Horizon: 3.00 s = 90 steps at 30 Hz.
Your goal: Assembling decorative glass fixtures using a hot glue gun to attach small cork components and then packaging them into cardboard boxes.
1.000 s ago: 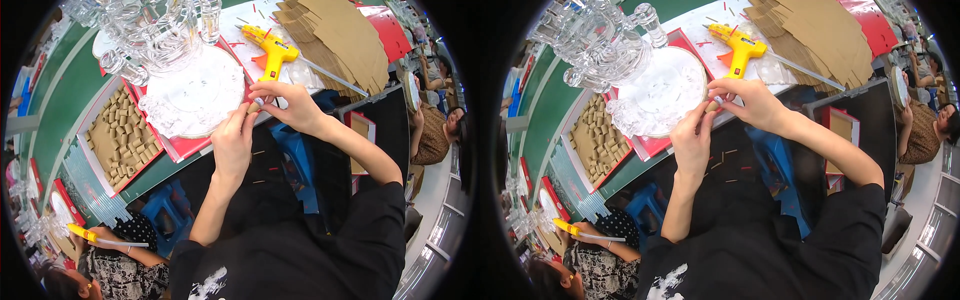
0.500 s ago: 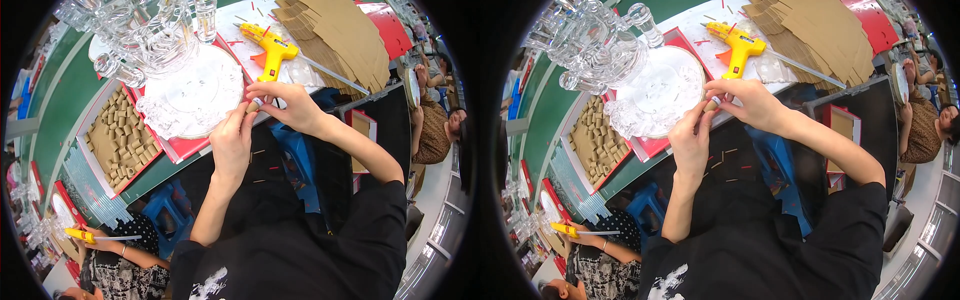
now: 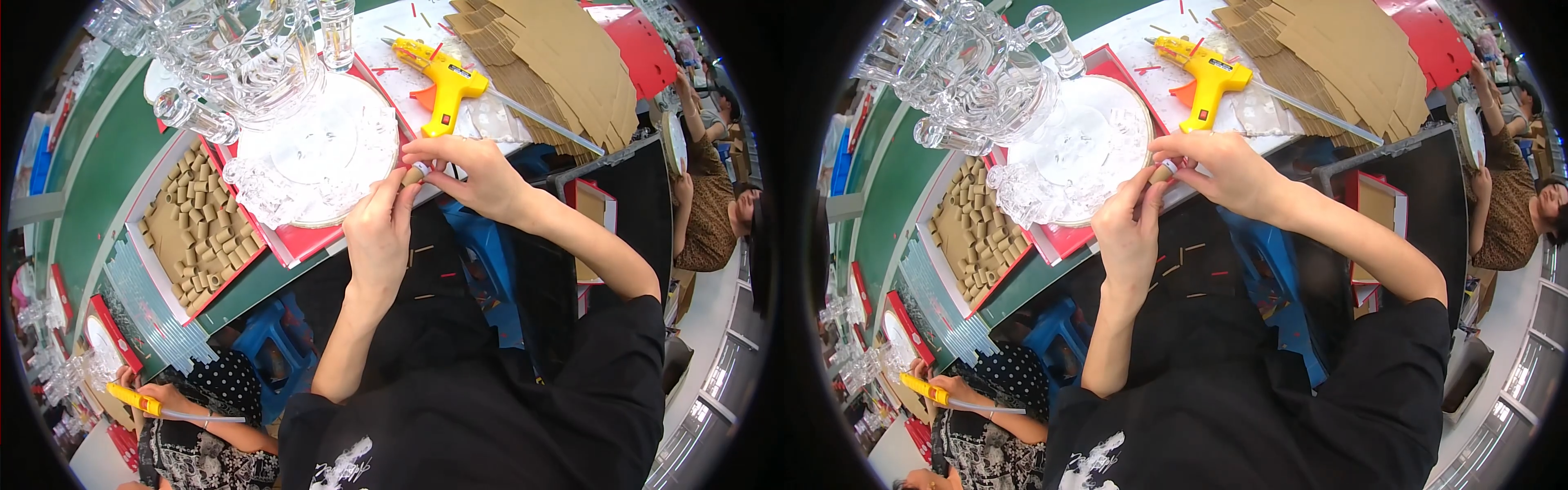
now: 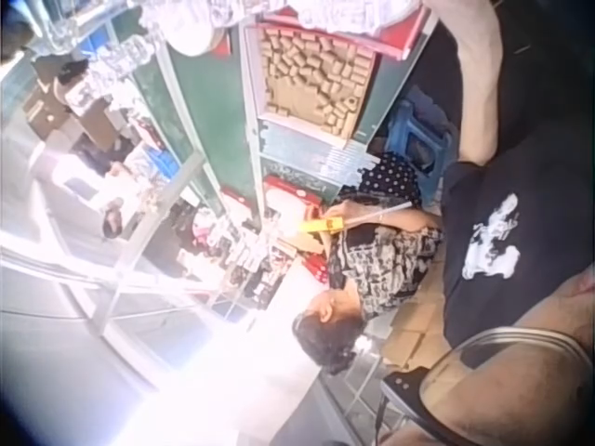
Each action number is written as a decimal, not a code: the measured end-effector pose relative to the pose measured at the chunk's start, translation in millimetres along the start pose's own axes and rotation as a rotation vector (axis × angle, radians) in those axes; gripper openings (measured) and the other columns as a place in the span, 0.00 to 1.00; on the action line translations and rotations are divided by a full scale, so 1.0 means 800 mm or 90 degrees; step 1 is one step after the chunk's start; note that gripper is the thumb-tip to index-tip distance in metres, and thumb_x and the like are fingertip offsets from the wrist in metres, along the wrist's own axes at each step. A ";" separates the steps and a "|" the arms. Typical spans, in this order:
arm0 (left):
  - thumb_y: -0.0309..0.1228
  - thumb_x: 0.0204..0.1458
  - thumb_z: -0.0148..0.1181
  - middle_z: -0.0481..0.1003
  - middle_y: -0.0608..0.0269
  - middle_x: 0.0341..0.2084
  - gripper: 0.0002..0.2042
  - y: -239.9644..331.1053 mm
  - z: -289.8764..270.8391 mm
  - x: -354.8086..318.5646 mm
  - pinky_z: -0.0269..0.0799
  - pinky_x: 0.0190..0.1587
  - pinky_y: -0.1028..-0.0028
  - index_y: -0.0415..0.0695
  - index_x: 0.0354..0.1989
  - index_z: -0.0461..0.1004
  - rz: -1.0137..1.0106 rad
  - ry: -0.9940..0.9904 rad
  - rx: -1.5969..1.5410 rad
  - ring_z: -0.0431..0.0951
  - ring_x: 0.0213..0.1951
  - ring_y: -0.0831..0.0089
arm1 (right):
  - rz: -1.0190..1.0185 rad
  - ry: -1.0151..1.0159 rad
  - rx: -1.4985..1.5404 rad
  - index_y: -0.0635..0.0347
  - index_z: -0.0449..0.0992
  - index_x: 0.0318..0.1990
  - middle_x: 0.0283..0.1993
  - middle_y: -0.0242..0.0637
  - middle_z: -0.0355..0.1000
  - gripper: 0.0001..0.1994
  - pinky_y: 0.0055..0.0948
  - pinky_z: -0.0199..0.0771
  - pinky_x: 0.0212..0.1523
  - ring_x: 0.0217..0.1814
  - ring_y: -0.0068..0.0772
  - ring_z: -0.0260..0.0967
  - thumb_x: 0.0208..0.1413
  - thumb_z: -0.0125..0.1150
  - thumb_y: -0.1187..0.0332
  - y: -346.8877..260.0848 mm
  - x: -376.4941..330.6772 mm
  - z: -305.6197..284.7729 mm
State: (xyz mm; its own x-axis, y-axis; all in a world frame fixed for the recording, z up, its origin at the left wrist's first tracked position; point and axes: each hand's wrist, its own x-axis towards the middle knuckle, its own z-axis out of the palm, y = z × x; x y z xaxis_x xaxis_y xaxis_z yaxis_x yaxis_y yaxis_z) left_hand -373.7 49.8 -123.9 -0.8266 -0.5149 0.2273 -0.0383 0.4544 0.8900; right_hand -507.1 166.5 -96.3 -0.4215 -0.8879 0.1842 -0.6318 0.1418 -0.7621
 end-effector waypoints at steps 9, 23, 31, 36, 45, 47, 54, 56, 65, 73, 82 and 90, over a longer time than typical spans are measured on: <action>0.24 0.52 0.60 0.77 0.50 0.29 0.10 -0.004 0.000 -0.001 0.72 0.30 0.69 0.33 0.40 0.74 -0.015 -0.010 -0.032 0.78 0.27 0.58 | -0.010 0.002 -0.026 0.60 0.74 0.49 0.44 0.36 0.76 0.20 0.25 0.76 0.41 0.38 0.30 0.75 0.45 0.64 0.80 -0.001 -0.001 0.002; 0.24 0.52 0.60 0.77 0.54 0.27 0.09 -0.003 -0.001 -0.003 0.71 0.26 0.73 0.34 0.41 0.75 -0.027 -0.023 -0.044 0.76 0.22 0.69 | -0.067 -0.005 -0.101 0.61 0.74 0.48 0.41 0.41 0.75 0.18 0.31 0.74 0.44 0.44 0.39 0.74 0.47 0.63 0.79 -0.004 -0.001 0.003; 0.24 0.53 0.59 0.76 0.55 0.25 0.09 -0.003 -0.004 -0.006 0.70 0.25 0.74 0.33 0.41 0.75 -0.036 -0.021 -0.062 0.75 0.21 0.70 | -0.098 -0.003 -0.108 0.62 0.74 0.47 0.39 0.41 0.75 0.17 0.32 0.74 0.43 0.42 0.39 0.74 0.48 0.62 0.78 -0.005 -0.002 0.006; 0.24 0.52 0.60 0.77 0.55 0.25 0.09 -0.007 0.000 -0.007 0.72 0.25 0.74 0.34 0.41 0.75 -0.035 -0.023 -0.075 0.76 0.21 0.71 | -0.105 -0.010 -0.110 0.62 0.73 0.49 0.42 0.41 0.74 0.17 0.30 0.74 0.43 0.43 0.38 0.74 0.48 0.61 0.79 -0.003 -0.004 0.002; 0.23 0.50 0.63 0.79 0.53 0.28 0.09 0.008 0.015 0.000 0.75 0.31 0.76 0.35 0.40 0.75 -0.092 0.004 -0.117 0.81 0.28 0.70 | 0.217 0.117 0.073 0.65 0.74 0.45 0.44 0.42 0.73 0.15 0.24 0.75 0.40 0.42 0.28 0.74 0.47 0.58 0.82 -0.057 -0.074 -0.030; 0.23 0.51 0.62 0.79 0.55 0.29 0.08 0.001 0.016 0.000 0.74 0.33 0.77 0.34 0.39 0.75 -0.089 0.005 -0.148 0.80 0.30 0.73 | 0.205 0.092 0.045 0.66 0.75 0.42 0.39 0.42 0.75 0.11 0.23 0.75 0.38 0.39 0.26 0.74 0.48 0.58 0.80 -0.073 -0.092 -0.022; 0.27 0.56 0.58 0.75 0.62 0.20 0.12 0.010 0.007 -0.011 0.67 0.24 0.81 0.33 0.45 0.69 -0.096 0.007 -0.186 0.73 0.22 0.82 | 0.359 0.210 0.328 0.66 0.74 0.38 0.32 0.35 0.75 0.07 0.22 0.74 0.37 0.36 0.20 0.72 0.60 0.51 0.73 -0.097 -0.120 0.036; 0.26 0.56 0.58 0.75 0.61 0.20 0.13 0.003 0.012 -0.012 0.67 0.24 0.81 0.33 0.46 0.68 -0.069 0.001 -0.192 0.73 0.21 0.81 | 0.331 0.294 0.343 0.66 0.73 0.40 0.32 0.35 0.75 0.09 0.22 0.73 0.38 0.34 0.19 0.71 0.63 0.49 0.70 -0.083 -0.107 0.054; 0.24 0.54 0.58 0.78 0.54 0.24 0.20 0.019 0.001 -0.008 0.71 0.28 0.77 0.31 0.53 0.61 -0.031 -0.036 -0.140 0.78 0.25 0.75 | 0.273 0.429 0.208 0.65 0.71 0.45 0.32 0.41 0.76 0.17 0.27 0.74 0.36 0.33 0.31 0.76 0.55 0.60 0.60 -0.044 -0.038 0.086; 0.19 0.52 0.56 0.77 0.53 0.29 0.21 0.024 -0.003 -0.013 0.75 0.34 0.75 0.32 0.56 0.62 -0.007 -0.104 -0.106 0.79 0.30 0.71 | 0.231 0.417 0.229 0.67 0.73 0.42 0.33 0.42 0.77 0.13 0.26 0.74 0.38 0.35 0.27 0.75 0.52 0.61 0.68 -0.027 -0.043 0.071; 0.16 0.50 0.54 0.76 0.50 0.35 0.16 -0.003 -0.012 0.000 0.73 0.39 0.69 0.36 0.49 0.72 0.205 -0.085 0.078 0.77 0.37 0.61 | 0.122 0.273 0.217 0.65 0.74 0.45 0.35 0.40 0.76 0.13 0.27 0.76 0.42 0.38 0.33 0.75 0.51 0.61 0.75 -0.028 -0.052 0.056; 0.19 0.50 0.58 0.75 0.49 0.39 0.12 -0.008 -0.008 0.001 0.73 0.44 0.64 0.36 0.44 0.73 0.183 -0.121 0.031 0.77 0.41 0.53 | 0.329 0.493 0.153 0.66 0.76 0.36 0.30 0.38 0.76 0.06 0.23 0.74 0.29 0.32 0.21 0.74 0.52 0.62 0.72 -0.022 -0.059 0.036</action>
State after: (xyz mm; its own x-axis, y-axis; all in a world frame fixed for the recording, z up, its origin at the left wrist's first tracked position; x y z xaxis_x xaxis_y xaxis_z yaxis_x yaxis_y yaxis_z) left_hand -370.3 42.1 -127.1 -0.8968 -0.2193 0.3842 0.1881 0.5971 0.7798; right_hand -457.5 193.3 -109.3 -0.9775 -0.1939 0.0832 -0.1338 0.2647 -0.9550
